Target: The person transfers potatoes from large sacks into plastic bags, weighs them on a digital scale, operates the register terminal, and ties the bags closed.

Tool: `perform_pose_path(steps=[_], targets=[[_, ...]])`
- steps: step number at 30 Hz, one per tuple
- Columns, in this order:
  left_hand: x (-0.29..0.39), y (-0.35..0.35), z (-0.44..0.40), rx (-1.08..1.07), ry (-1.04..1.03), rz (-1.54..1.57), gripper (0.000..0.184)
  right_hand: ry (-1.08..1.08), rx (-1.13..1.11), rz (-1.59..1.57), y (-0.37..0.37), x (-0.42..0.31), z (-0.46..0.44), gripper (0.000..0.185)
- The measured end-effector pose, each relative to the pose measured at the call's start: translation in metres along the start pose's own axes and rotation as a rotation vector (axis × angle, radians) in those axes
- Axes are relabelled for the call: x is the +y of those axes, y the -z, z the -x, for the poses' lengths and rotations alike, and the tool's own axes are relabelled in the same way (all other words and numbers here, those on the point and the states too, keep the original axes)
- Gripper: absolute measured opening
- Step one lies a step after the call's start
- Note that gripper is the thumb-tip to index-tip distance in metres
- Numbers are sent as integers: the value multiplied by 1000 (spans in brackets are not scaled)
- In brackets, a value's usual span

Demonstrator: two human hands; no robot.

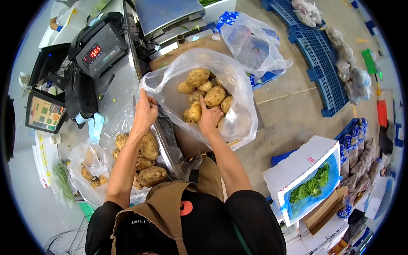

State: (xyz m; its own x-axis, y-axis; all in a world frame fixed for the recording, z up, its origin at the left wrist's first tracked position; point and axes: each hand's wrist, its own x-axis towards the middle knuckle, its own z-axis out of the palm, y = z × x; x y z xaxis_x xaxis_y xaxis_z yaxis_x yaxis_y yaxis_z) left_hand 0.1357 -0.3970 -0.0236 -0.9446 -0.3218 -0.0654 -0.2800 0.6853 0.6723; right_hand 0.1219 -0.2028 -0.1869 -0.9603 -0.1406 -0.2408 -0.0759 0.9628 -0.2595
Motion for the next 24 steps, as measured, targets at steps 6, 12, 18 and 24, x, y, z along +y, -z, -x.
perform_pose_path(steps=[6, 12, 18, 24], targets=[[25, 15, -5, -20, 86, 37, 63, -2, 38, 51, 14, -10, 14, 102], [5, 18, -18, 127, -76, -39, 69, -24, -147, -641, 62, -12, 27, 97], [22, 34, -8, -87, -26, 199, 71, -356, -660, -1836, 84, 11, 33, 76], [15, 43, -17, -216, 152, 667, 58, -110, -652, -2178, 97, 20, 50, 76]])
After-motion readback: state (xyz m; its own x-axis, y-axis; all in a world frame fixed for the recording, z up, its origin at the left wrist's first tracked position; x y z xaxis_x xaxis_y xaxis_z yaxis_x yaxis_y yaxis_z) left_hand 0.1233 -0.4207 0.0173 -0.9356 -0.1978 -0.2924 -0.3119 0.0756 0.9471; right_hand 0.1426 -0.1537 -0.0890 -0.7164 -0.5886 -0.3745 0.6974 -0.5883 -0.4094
